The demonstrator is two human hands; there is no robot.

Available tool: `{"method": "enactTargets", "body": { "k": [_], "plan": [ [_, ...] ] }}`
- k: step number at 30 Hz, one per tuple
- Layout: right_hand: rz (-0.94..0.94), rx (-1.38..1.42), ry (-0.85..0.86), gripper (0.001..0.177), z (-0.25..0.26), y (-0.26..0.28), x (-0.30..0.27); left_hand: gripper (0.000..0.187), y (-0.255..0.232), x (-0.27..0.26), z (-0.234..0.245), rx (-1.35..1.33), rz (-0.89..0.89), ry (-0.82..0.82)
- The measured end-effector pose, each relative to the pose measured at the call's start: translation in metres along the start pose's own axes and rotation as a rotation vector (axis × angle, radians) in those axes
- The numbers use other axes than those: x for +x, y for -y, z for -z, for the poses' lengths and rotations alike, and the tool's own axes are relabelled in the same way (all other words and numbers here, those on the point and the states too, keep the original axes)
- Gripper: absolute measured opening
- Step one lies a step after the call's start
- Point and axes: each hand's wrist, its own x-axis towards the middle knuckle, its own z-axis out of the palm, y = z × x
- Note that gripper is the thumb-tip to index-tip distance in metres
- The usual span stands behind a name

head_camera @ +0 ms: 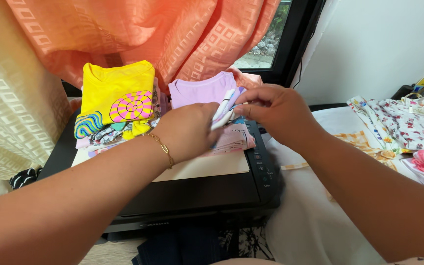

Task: The person folds several small garments including pink shorts, a white top with a duck graphic, and yellow checkered shorts. They then stack multiple folded shirts and shorts on a printer surface, arranging them into neat piles.

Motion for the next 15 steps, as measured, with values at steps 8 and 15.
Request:
{"method": "enactTargets", "body": {
  "k": [8, 15],
  "plan": [
    [-0.352, -0.155, -0.008, 0.044, -0.01, -0.032, -0.005, 0.028, 0.023, 0.035, 0.04, -0.312, 0.286, -0.095],
    [0.536, -0.727, 0.081, 0.065, -0.043, -0.036, -0.03, 0.026, 0.023, 0.037, 0.045, -0.219, 0.136, -0.142]
  ]
}}
